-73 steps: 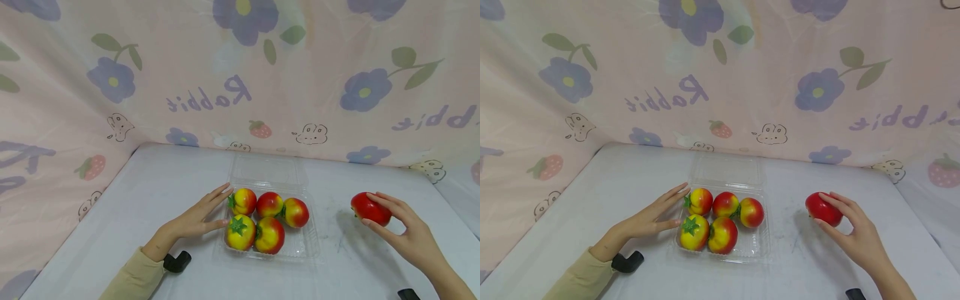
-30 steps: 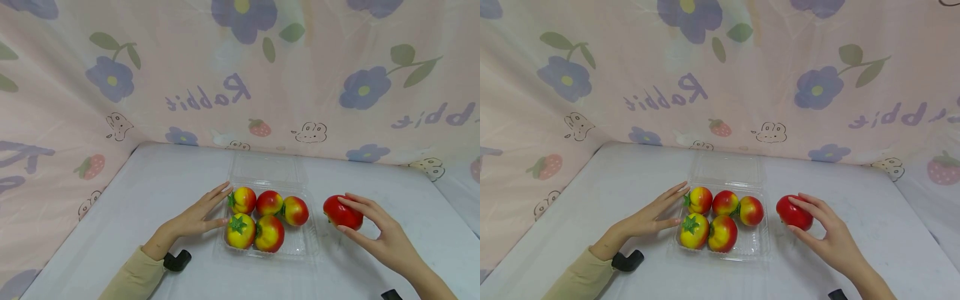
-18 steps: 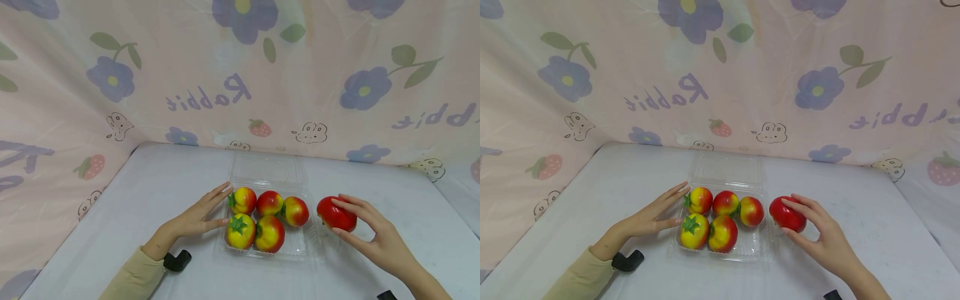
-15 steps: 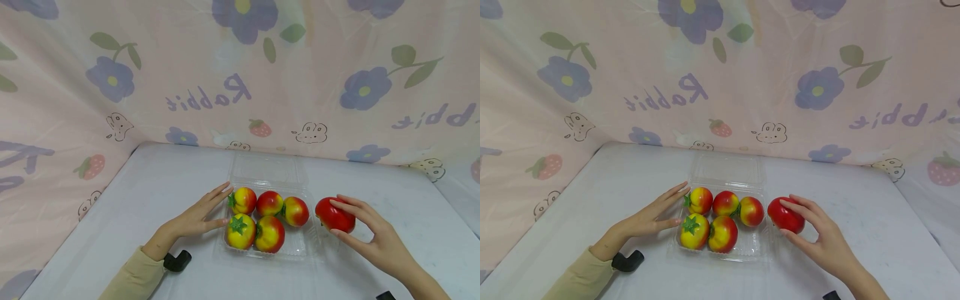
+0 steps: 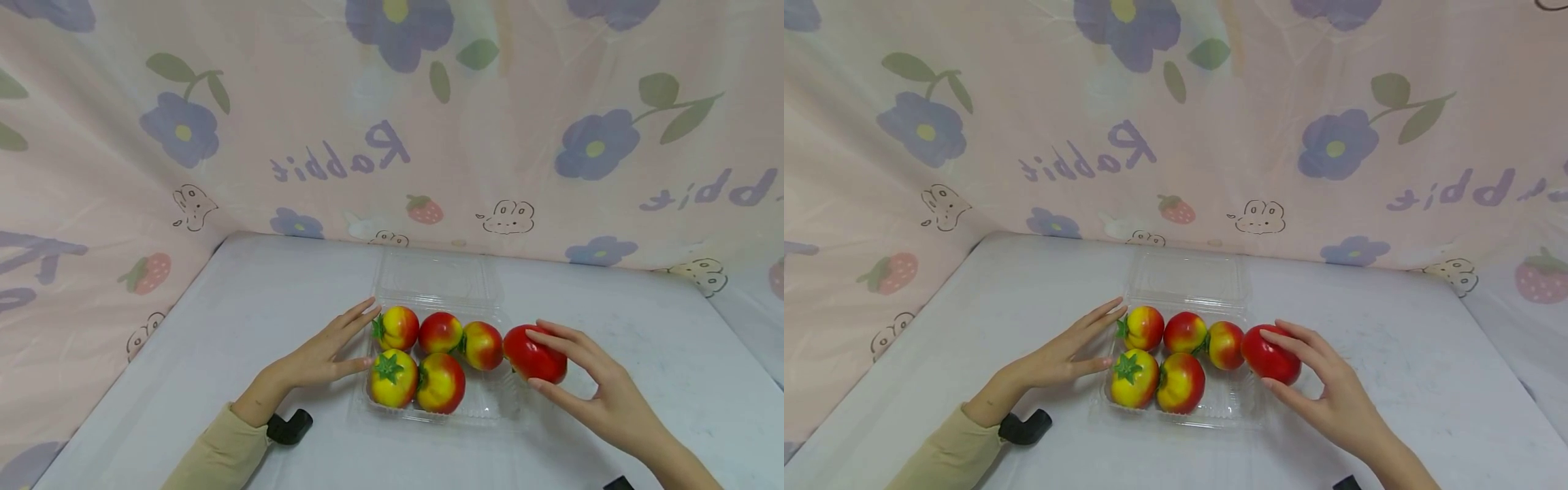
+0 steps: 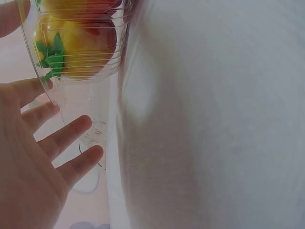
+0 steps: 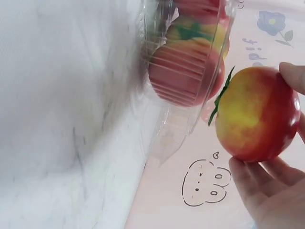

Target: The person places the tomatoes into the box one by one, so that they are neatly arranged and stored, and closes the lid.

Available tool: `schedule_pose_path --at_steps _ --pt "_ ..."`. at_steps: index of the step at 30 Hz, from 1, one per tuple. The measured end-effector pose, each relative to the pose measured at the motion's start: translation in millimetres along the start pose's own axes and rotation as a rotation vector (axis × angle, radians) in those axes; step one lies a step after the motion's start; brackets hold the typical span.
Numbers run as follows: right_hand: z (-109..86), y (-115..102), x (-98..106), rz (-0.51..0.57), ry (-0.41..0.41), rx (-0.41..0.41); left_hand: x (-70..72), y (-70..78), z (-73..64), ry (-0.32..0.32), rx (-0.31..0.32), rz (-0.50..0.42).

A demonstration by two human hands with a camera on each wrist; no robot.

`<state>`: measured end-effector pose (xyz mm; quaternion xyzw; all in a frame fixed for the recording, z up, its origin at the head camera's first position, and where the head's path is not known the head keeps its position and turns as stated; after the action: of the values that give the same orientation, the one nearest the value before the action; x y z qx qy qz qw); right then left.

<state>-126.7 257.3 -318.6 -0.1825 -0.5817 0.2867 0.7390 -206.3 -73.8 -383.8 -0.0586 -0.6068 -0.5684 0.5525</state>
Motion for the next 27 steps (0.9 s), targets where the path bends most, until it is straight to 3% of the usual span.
schedule_pose_path --at_steps 15,27 --pt "-2.3 -9.9 -11.4 0.015 -0.054 0.017 1.0 1.1 -0.9 0.0 0.003 0.004" --pt "-5.1 -13.2 -22.2 0.067 -0.101 0.098 0.2 -0.8 -1.0 0.004 0.001 0.013"
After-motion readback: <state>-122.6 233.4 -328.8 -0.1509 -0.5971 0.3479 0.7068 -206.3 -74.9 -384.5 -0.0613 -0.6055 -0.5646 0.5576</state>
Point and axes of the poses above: each hand's wrist, its own z-axis towards the middle knuckle, its own x-axis out of the back of the hand, y = z × x, the point moved 6 cm from there along z, towards the middle knuckle, and after that the axes turned 12 degrees about -x, right-handed, at the moved point
